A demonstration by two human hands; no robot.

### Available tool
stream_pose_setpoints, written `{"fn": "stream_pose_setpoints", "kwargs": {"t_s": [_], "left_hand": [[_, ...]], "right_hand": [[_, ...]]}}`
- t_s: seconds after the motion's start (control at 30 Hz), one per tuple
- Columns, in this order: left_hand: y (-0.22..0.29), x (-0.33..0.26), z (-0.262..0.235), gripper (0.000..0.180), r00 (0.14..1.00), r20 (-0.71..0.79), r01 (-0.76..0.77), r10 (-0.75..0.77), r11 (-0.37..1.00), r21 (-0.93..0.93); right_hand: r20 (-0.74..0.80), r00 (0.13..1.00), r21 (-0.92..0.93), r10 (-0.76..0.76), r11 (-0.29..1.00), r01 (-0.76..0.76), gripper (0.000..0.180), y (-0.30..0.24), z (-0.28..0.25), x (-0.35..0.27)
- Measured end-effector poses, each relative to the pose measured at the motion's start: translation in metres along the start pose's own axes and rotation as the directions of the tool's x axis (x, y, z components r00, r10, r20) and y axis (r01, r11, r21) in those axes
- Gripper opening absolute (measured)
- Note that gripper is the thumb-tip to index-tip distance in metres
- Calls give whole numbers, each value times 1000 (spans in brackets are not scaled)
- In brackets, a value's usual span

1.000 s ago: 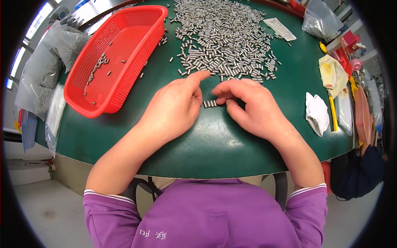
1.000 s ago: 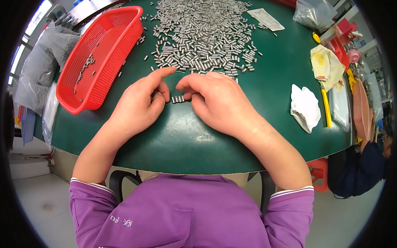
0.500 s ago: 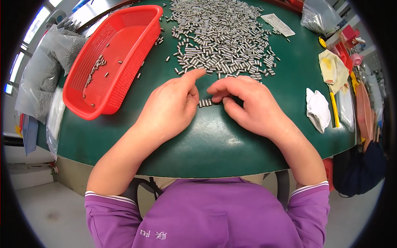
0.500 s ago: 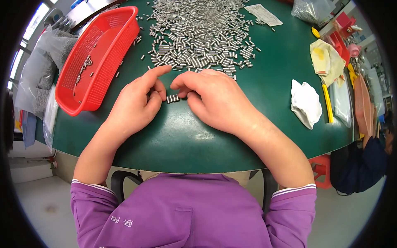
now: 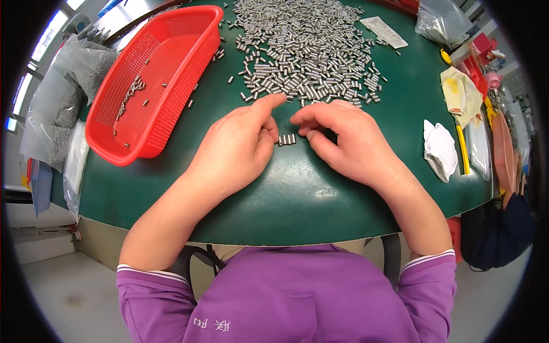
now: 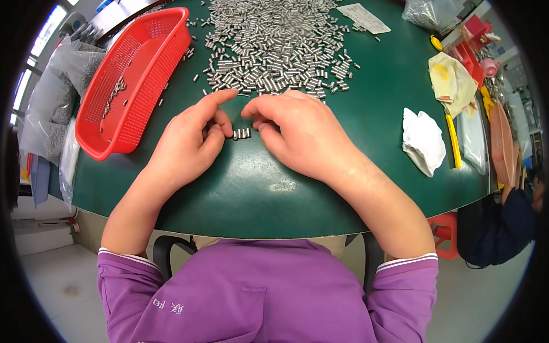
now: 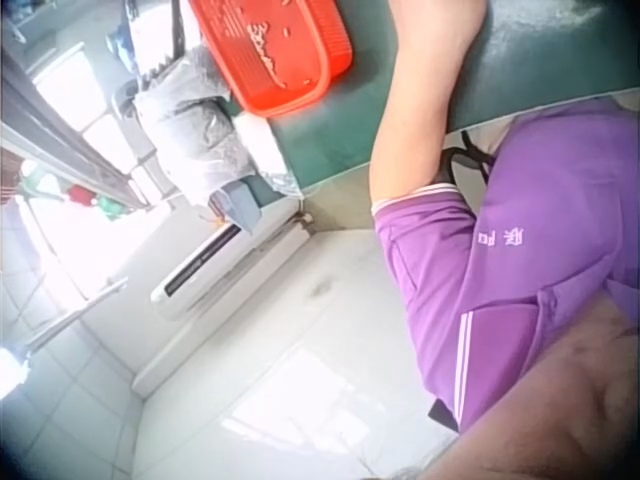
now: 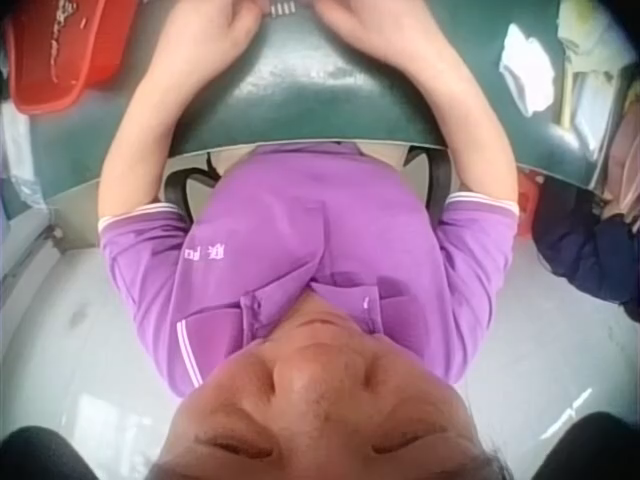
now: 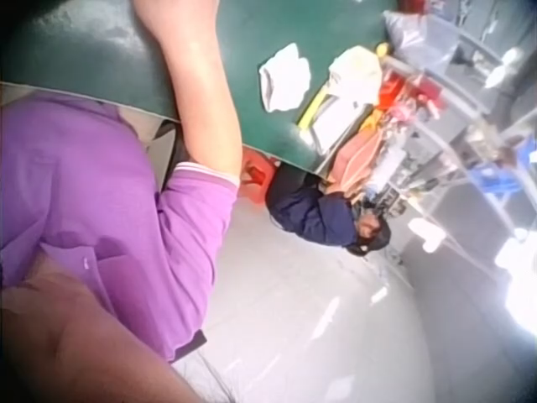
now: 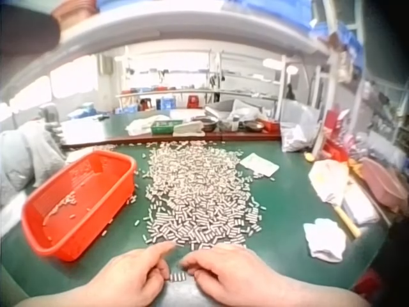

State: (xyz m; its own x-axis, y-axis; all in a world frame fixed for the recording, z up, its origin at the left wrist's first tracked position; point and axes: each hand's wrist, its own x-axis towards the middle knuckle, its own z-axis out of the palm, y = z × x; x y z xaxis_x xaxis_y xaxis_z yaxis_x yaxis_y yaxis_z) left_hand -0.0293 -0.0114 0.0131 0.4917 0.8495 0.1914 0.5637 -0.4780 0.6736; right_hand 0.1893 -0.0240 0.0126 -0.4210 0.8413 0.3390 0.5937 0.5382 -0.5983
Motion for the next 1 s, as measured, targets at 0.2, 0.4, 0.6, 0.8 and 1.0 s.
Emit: {"fn": "stream_pose_setpoints", "kwargs": {"t_s": [0.2,0.4,0.6,0.8,1.0], "left_hand": [[4,1,-1,48,1000,11,20,-20,1000,7],[3,1,0,47,1000,-3,15,-15,1000,14],[6,1,-2,47,999,21,35,-35,999,7],[0,-1,2,55,1000,8,4,-4,1000,-2],[0,-1,2,54,999,3,-51,51,999,-10]], "right_hand": [[-7,995,-153,-99,983,97,17,-4,9,2],[-2,993,-202,-119,973,116,19,-8,19,6],[-104,988,-151,-113,984,97,14,-5,10,9],[-226,958,-63,178,978,-197,19,29,-36,15],[-292,894,-313,341,849,-426,24,98,-96,41]]}}
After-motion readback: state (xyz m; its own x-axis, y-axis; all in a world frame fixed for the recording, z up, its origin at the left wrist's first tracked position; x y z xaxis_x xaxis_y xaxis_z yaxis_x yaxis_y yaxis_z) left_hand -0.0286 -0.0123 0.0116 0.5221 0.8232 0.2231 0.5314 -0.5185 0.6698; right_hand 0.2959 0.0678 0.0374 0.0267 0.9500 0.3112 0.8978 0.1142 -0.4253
